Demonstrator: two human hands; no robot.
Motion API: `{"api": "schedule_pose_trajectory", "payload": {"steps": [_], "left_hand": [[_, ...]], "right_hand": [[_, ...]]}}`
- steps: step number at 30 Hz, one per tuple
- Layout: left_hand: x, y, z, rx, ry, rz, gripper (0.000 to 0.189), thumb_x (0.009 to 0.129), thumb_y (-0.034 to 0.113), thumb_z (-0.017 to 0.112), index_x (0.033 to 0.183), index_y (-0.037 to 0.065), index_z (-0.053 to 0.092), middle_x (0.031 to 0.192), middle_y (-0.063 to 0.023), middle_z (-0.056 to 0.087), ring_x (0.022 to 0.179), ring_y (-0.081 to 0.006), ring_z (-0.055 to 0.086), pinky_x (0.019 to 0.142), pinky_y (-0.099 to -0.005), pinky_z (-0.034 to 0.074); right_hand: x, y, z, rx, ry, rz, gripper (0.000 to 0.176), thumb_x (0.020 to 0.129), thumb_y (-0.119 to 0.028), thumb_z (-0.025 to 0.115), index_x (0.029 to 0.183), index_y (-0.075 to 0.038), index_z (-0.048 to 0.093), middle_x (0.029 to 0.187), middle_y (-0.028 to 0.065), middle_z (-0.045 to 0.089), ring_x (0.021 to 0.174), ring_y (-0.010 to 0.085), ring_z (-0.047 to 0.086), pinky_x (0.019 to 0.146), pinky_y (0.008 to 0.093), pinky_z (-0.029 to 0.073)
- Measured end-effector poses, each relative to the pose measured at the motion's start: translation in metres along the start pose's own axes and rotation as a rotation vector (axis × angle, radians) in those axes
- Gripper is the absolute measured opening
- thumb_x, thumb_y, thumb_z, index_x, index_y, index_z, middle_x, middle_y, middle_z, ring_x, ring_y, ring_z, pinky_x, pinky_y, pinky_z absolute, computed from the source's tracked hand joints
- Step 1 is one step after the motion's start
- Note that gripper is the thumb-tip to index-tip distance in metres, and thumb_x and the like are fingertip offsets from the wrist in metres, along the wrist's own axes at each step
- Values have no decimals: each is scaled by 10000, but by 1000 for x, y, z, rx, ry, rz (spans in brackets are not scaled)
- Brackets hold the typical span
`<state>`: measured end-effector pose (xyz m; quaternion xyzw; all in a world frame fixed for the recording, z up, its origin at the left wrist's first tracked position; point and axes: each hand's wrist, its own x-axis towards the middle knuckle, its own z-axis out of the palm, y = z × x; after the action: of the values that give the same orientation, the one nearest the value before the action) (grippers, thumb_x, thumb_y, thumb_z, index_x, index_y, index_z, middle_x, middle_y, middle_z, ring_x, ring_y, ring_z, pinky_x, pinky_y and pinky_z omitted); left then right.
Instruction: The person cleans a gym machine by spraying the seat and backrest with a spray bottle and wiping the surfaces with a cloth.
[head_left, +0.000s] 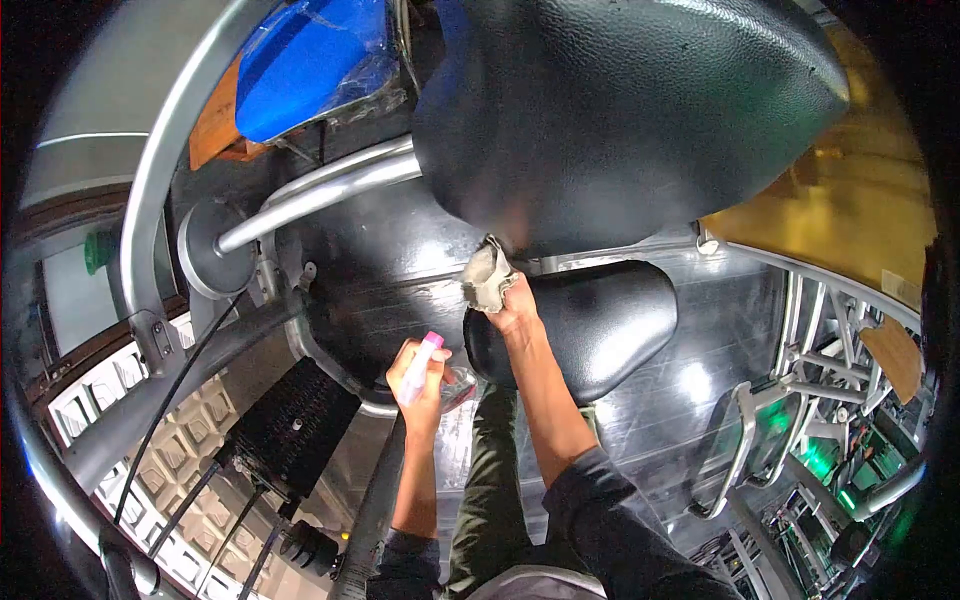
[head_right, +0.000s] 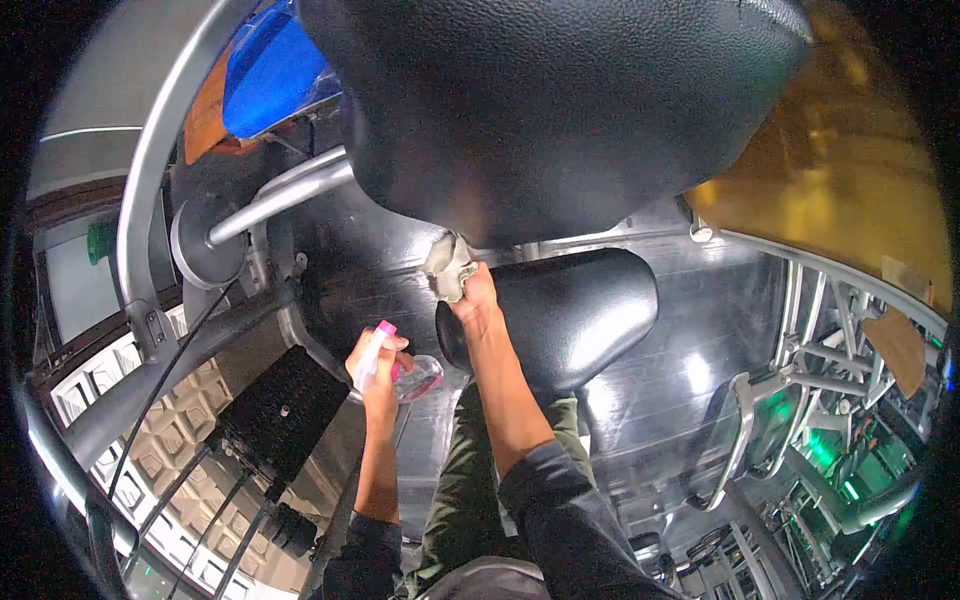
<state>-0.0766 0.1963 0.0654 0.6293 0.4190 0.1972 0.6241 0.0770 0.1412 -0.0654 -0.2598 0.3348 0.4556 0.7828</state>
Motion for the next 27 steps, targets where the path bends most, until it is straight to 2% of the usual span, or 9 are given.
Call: {"api": "schedule_pose_trajectory", "payload": {"steps": [5, 10, 12, 13, 14, 16, 18, 23, 27], "left_hand": [[-1, 5, 1, -23, 0, -25, 105, 864, 81, 623, 813, -8, 647, 702, -56, 571, 513, -115, 580, 507, -256, 444], [2, 0, -5, -30, -40, -18, 97, 877, 45, 601, 809, -8, 644, 713, -60, 576, 510, -113, 580, 501, -255, 451], [6, 0, -4, -12, -44, -11, 96, 876, 39, 592, 811, -9, 643, 715, -61, 576, 509, -114, 580, 499, -254, 455], [6, 1, -3, 5, -47, -8, 96, 875, 33, 583, 813, -10, 642, 717, -61, 576, 508, -115, 580, 497, -253, 459], [5, -1, -3, 5, -50, -15, 96, 875, 33, 583, 813, -10, 642, 717, -61, 576, 508, -115, 580, 497, -253, 459], [9, -7, -2, 42, -85, 33, 77, 864, 19, 587, 822, -14, 641, 729, -69, 582, 506, -116, 580, 494, -249, 467], [7, -6, 2, 19, -89, -4, 45, 845, -8, 599, 827, -14, 640, 738, -72, 584, 515, -116, 585, 490, -245, 473], [2, -2, 5, 26, -94, -30, 40, 819, -36, 619, 824, -5, 645, 729, -51, 573, 532, -111, 587, 507, -250, 466], [2, -3, 3, 27, -121, -13, 34, 826, -27, 626, 825, -2, 648, 721, -43, 570, 529, -110, 584, 509, -253, 456]], "right_hand": [[-47, -17, 47, 86, -38, 9, 287, 999, -167, 416, 1157, -26, 610, 1057, 94, 674, 929, 219, 652, 849, 368, 548], [-2, -6, -37, -40, -72, 18, 290, 976, -161, 398, 1094, -38, 632, 1001, 94, 687, 908, 234, 661, 834, 362, 546], [6, -5, -44, 257, 141, 22, 297, 977, -164, 391, 1103, -43, 631, 1004, 94, 686, 905, 246, 661, 835, 378, 545], [5, -6, -47, 10, 10, -17, 337, 992, -173, 356, 1143, -37, 625, 1056, 99, 681, 935, 242, 658, 850, 384, 540], [2, -1, -50, 11, 18, -17, 337, 992, -173, 356, 1143, -37, 625, 1056, 99, 681, 935, 242, 658, 850, 384, 540], [-34, -4, 5, -66, 332, -177, 296, 1006, -210, 443, 1176, -30, 605, 1085, 83, 666, 938, 225, 660, 806, 370, 537], [-63, -5, 31, -134, 320, -339, 253, 973, -232, 589, 1145, -47, 599, 1073, 81, 645, 946, 190, 623, 821, 341, 501], [-73, 4, 40, -517, 327, -764, 273, 942, -216, 663, 1115, -67, 513, 1038, 54, 577, 977, 130, 505, 893, 286, 388], [-37, 12, 9, -359, 397, -537, 258, 933, -162, 655, 1079, -89, 456, 992, 39, 552, 906, 129, 502, 828, 295, 413]]}}
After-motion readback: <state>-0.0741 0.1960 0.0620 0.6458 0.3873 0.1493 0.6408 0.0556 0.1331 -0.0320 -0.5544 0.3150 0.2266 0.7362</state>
